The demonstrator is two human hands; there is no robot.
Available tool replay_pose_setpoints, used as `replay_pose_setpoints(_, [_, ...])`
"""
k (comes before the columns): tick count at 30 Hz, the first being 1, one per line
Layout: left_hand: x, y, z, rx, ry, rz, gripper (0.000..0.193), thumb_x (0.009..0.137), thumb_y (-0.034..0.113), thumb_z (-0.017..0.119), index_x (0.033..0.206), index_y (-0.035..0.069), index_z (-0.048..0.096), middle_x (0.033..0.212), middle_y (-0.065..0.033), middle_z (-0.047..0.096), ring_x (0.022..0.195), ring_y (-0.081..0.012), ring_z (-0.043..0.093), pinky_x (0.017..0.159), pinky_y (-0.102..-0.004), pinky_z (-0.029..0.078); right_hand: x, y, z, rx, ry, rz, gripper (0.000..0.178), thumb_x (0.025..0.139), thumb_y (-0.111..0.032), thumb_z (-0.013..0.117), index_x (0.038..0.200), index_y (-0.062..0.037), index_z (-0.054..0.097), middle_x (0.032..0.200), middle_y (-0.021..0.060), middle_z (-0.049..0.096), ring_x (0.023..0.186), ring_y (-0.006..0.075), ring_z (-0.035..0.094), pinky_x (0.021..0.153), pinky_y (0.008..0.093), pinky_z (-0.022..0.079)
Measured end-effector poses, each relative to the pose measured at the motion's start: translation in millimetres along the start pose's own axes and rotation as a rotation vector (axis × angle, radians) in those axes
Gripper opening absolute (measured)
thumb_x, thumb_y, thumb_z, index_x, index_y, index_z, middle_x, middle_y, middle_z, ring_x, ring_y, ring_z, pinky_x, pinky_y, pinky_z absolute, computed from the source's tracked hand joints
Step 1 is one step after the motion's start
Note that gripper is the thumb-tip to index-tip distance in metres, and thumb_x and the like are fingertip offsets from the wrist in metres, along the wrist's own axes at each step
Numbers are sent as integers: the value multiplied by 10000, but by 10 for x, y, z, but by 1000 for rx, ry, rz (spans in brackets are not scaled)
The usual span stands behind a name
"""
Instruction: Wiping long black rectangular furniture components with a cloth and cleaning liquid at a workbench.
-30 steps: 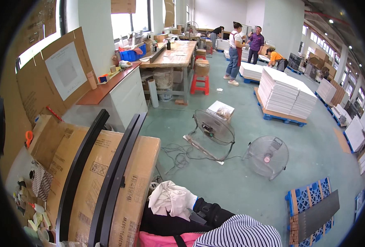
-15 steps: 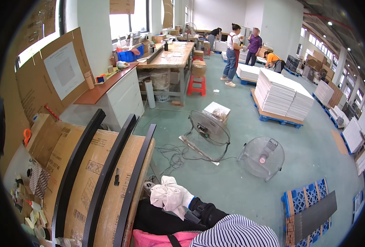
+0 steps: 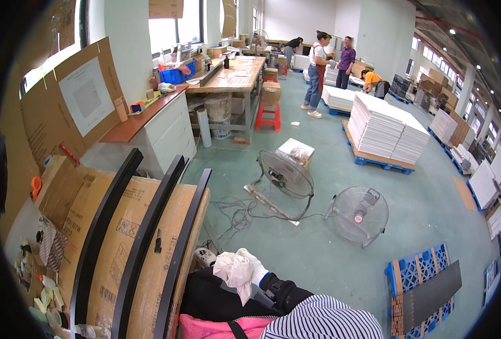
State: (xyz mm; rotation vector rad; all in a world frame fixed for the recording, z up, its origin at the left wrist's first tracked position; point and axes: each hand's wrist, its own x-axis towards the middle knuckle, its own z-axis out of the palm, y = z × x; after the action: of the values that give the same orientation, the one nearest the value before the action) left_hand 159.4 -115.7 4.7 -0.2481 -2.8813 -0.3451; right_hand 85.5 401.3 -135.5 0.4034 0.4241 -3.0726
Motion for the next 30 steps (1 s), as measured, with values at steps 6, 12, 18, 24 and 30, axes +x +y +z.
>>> replay_pose_setpoints(6, [-139, -114, 30, -42, -7, 5, 546, 789, 324, 880, 1197, 20, 683, 1187, -218, 699, 1151, -430, 629, 1034, -526, 488, -25, -122, 503, -195, 296, -143, 198, 1041, -255, 669, 1156, -95, 647, 1124, 59, 708, 1045, 215, 700, 941, 389, 571])
replay_pose_setpoints(12, [-133, -50, -213, -106, -81, 56, 653, 801, 324, 865, 1324, 10, 634, 1327, -255, 645, 1269, -449, 576, 1105, -528, 453, 84, -427, 960, -827, 471, -668, 307, 1002, -261, 678, 1223, -48, 687, 1167, 92, 732, 1088, 237, 708, 960, 362, 558])
replay_pose_setpoints(18, [-22, -275, 44, 15, -58, 172, 678, 776, 355, 814, 1335, 27, 618, 1347, -258, 629, 1272, -455, 568, 1096, -543, 438, 271, -457, 1706, -2168, 271, -833, 364, 986, -406, 636, 1171, -111, 744, 1255, 170, 692, 1190, 341, 657, 1021, 427, 535])
replay_pose_setpoints(24, [55, -213, 34, -54, -193, 41, 791, 710, 387, 833, 1378, 38, 591, 1513, -237, 541, 1407, -469, 475, 1201, -586, 337, 466, -73, 2224, -2177, 181, -1120, 268, 924, -321, 719, 1097, -117, 738, 1115, 106, 687, 1009, 338, 656, 875, 449, 552])
replay_pose_setpoints(30, [25, -269, -10, -50, -252, 19, 806, 702, 385, 844, 1381, 33, 588, 1529, -246, 522, 1415, -464, 468, 1205, -598, 319, 666, 1039, 2346, -2248, -811, -788, 591, 853, -239, 677, 1396, -56, 535, 1207, 189, 633, 1176, 439, 578, 906, 591, 493])
